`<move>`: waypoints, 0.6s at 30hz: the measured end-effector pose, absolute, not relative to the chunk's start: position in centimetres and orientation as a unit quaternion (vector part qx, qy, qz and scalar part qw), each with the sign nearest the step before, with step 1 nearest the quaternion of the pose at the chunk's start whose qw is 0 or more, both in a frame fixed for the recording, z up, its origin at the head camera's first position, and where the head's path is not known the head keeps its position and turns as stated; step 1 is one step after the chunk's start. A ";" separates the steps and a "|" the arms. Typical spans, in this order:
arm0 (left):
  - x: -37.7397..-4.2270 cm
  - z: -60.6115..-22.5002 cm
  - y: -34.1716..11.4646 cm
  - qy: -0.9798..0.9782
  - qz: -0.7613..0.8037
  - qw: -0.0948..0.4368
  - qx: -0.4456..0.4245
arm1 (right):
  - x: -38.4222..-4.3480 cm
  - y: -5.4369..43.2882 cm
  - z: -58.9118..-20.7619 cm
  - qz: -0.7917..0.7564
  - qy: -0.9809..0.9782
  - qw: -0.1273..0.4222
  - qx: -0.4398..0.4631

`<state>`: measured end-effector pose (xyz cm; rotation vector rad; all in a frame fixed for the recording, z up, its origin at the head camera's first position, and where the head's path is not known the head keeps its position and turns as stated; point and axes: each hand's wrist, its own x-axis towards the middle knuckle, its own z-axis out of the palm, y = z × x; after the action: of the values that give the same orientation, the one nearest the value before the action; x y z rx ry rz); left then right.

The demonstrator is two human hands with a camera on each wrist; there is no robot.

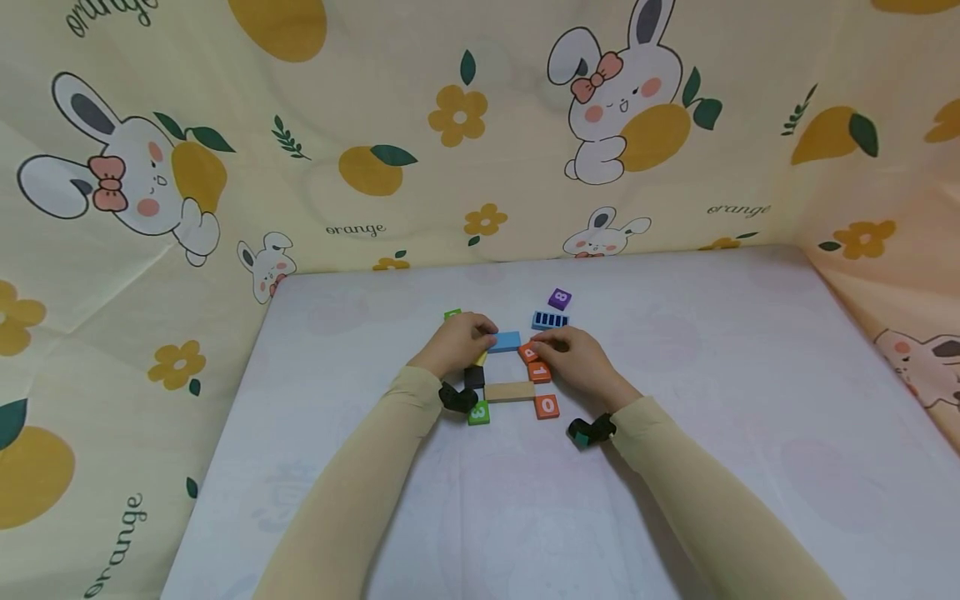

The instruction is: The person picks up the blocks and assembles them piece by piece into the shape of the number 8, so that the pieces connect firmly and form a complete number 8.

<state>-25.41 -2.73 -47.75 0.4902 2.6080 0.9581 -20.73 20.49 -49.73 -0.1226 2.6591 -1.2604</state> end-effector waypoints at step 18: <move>-25.1 -47.1 -2.9 0.917 0.330 0.152 0.163 | -20.6 20.6 -49.7 -0.423 0.900 0.101 -0.031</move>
<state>-25.13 -2.89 -47.10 0.4672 2.6331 0.9466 -20.60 20.61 -49.71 -0.0907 2.6582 -1.2505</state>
